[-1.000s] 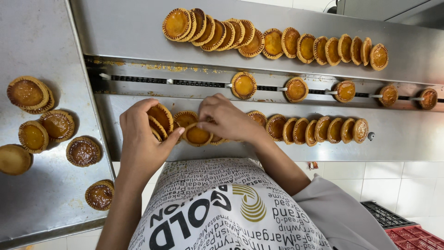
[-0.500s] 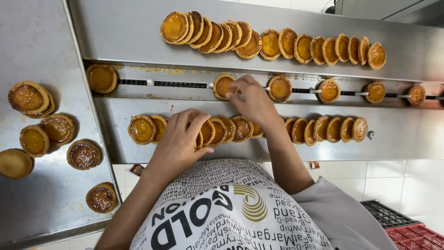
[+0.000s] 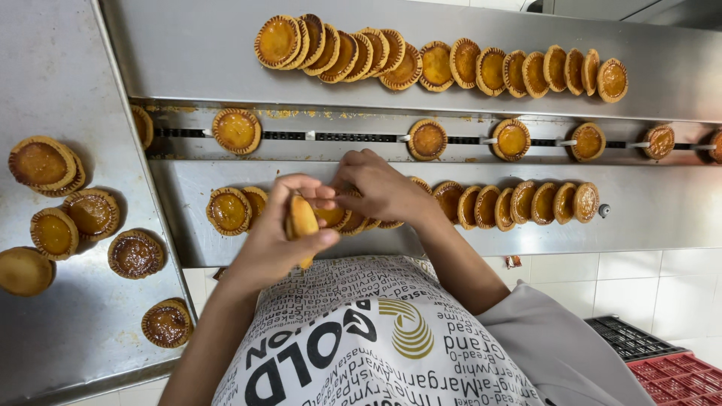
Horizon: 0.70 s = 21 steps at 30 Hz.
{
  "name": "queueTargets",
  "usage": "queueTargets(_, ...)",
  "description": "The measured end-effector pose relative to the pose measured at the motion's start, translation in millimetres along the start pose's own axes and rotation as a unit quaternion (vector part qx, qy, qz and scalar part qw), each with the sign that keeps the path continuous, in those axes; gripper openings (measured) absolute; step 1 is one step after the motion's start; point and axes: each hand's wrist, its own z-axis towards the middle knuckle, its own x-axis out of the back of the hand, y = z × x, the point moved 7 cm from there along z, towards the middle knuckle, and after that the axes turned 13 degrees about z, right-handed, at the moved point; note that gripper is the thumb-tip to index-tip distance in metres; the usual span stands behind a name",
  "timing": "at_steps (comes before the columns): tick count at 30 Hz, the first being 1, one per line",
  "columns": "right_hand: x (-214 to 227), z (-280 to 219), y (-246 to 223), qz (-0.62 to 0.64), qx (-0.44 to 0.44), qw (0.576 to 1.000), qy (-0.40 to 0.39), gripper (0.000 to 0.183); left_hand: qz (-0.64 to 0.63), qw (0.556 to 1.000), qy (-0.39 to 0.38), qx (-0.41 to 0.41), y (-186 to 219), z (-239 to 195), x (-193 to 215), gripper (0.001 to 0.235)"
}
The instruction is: The person sorts and stacks tart shells on a conveyor belt and a metal tray by hand.
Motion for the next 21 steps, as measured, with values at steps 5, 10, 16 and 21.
queueTargets(5, 14, -5, -1, 0.140, -0.021, 0.988, 0.055, 0.015, -0.543, 0.835, 0.063, 0.064, -8, 6, 20, 0.035)
queueTargets(10, 72, -35, 60, 0.173, -0.054, 0.959, 0.218, 0.009, -0.600, 0.751, 0.177, 0.211, -33, -8, 24, 0.028)
queueTargets(16, 106, -61, 89, -0.057, -0.159, 0.920, 0.354, 0.020, -0.560, 0.782, 0.182, 0.203, -50, -7, 16, 0.032)
queueTargets(21, 74, -34, 1, 0.097, -0.109, 0.963, 0.227, 0.030, -0.422, 0.871, 0.150, 0.201, -22, 0, 7, 0.038)
